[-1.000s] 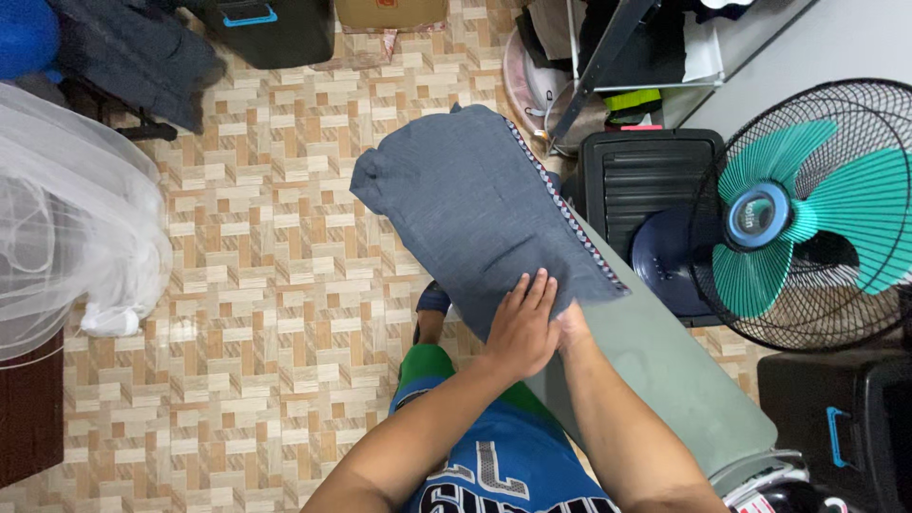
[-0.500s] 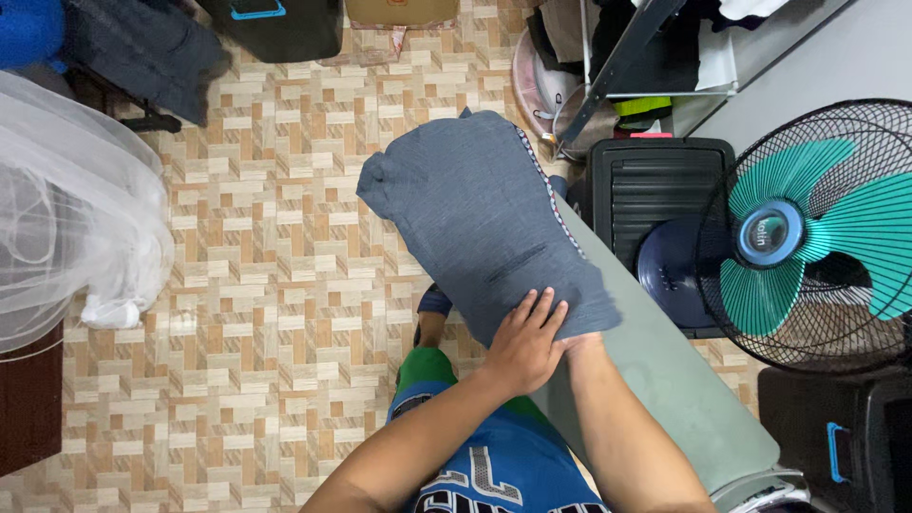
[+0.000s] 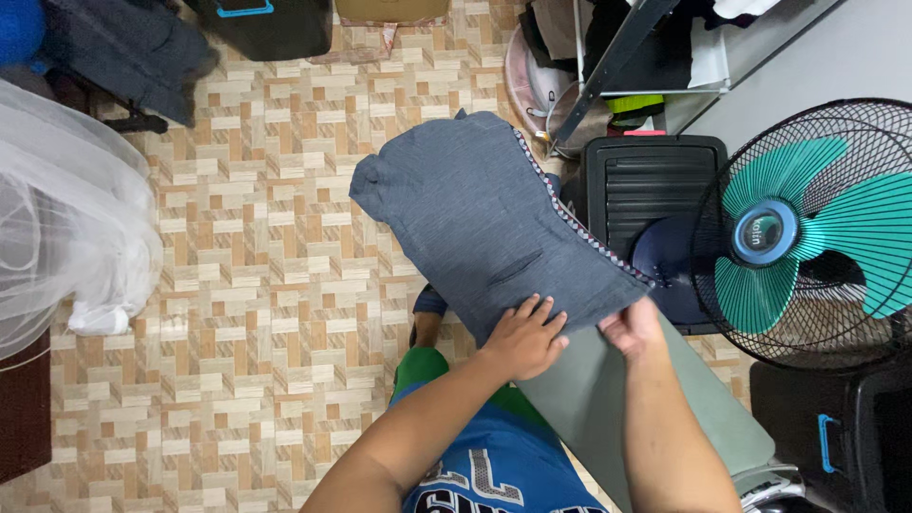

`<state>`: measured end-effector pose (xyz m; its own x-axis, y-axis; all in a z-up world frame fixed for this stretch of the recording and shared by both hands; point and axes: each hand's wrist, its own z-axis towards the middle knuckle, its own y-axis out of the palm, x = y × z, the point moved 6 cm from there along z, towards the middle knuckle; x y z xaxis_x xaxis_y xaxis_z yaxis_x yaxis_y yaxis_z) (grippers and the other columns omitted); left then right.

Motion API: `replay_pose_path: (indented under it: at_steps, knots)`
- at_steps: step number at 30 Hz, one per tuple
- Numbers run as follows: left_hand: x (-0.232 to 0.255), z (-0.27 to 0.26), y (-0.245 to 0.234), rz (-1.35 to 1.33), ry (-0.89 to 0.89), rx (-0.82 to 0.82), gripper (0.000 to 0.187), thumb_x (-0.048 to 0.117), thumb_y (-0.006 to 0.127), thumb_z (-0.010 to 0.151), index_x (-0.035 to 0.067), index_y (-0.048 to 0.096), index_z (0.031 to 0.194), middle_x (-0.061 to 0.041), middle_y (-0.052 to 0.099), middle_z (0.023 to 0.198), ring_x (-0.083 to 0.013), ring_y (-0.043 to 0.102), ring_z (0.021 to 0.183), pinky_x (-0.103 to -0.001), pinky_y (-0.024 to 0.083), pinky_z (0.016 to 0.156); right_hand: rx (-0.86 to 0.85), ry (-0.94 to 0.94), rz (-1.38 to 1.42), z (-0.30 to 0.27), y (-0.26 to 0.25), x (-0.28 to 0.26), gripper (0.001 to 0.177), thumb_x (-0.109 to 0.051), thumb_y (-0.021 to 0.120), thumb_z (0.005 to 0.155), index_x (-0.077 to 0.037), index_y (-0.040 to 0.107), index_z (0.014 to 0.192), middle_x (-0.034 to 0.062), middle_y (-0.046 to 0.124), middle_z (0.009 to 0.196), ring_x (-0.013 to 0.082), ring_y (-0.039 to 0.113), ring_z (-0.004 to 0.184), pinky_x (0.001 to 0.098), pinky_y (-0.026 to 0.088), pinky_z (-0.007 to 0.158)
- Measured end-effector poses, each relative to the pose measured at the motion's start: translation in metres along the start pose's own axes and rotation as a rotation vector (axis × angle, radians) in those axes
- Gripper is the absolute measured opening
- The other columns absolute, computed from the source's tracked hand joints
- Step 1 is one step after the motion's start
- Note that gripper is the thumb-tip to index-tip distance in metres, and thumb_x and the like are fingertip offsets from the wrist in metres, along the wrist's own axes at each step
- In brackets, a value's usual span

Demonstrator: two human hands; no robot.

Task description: The person irons a blue garment on an ironing board, turning it over and smoothing different sections with the iron.

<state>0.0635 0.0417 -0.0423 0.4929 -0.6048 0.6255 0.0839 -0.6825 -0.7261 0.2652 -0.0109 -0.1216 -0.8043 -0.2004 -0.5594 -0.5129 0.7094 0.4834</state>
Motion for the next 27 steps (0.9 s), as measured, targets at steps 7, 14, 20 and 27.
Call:
replay_pose_path:
  at_steps: [7, 14, 20, 27]
  knots:
    - [-0.030, 0.006, -0.015, -0.110, 0.083, 0.330, 0.042, 0.040, 0.054, 0.104, 0.014, 0.063, 0.136, -0.010, 0.053, 0.157, -0.0318, 0.044, 0.153, -0.050, 0.041, 0.124, 0.284, -0.065, -0.114, -0.022, -0.011, -0.021, 0.056, -0.061, 0.052, 0.095, -0.017, 0.065, 0.125, 0.0072, 0.072, 0.119, 0.0237, 0.068, 0.098, 0.0407, 0.049, 0.079]
    - [-0.061, 0.017, -0.031, 0.150, 0.087, 0.368, 0.064, 0.034, 0.059, 0.097, 0.008, 0.042, 0.153, -0.016, 0.031, 0.165, -0.0363, 0.028, 0.152, -0.057, 0.022, 0.121, 0.552, -0.400, -0.723, -0.004, -0.052, -0.030, 0.037, -0.034, 0.075, 0.095, -0.002, 0.076, 0.114, 0.0019, 0.073, 0.097, 0.0102, 0.062, 0.085, 0.0274, 0.050, 0.077]
    - [-0.060, 0.017, -0.016, 0.241, 0.098, 0.245, 0.069, 0.041, 0.054, 0.099, 0.013, 0.032, 0.158, -0.011, 0.021, 0.168, -0.0319, 0.019, 0.155, -0.057, 0.016, 0.124, 0.687, -0.346, -0.946, -0.020, -0.053, -0.028, 0.036, -0.033, 0.074, 0.099, 0.002, 0.073, 0.098, 0.0060, 0.068, 0.077, 0.0159, 0.061, 0.067, 0.0329, 0.052, 0.062]
    - [-0.049, 0.023, -0.012, 0.340, 0.024, 0.182, 0.072, 0.047, 0.043, 0.103, 0.011, 0.022, 0.161, -0.013, 0.015, 0.170, -0.0306, 0.010, 0.157, -0.056, 0.012, 0.124, 0.504, -0.354, -0.784, -0.044, -0.079, -0.002, 0.027, -0.029, 0.069, 0.095, -0.003, 0.067, 0.103, 0.0033, 0.070, 0.084, 0.0156, 0.068, 0.072, 0.0322, 0.060, 0.065]
